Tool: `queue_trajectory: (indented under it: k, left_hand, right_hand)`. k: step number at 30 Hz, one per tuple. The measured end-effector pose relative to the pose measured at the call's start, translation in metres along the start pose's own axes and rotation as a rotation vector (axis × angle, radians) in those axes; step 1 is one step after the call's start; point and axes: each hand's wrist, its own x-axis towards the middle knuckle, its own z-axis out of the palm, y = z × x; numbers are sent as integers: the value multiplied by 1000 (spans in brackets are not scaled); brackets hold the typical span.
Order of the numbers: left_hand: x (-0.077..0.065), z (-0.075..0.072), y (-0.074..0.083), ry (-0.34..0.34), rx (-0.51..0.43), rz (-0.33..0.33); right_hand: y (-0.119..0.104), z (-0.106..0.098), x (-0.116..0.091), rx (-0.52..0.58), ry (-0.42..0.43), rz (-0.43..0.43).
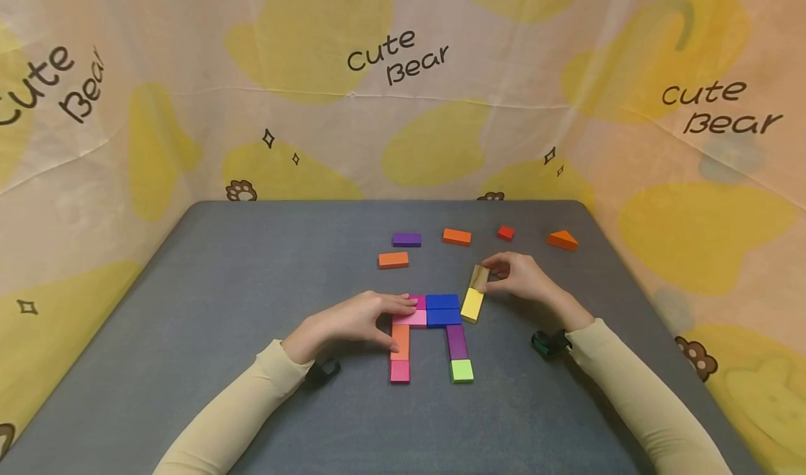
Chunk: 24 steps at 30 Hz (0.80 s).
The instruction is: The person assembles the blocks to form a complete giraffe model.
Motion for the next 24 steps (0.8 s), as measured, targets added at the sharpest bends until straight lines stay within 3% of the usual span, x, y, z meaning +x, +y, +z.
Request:
queue_trajectory:
  k: [24]
  left_hand:
    - [0,0,-1,13,5,13]
  right_hand:
    - [6,0,2,4,-19,-37]
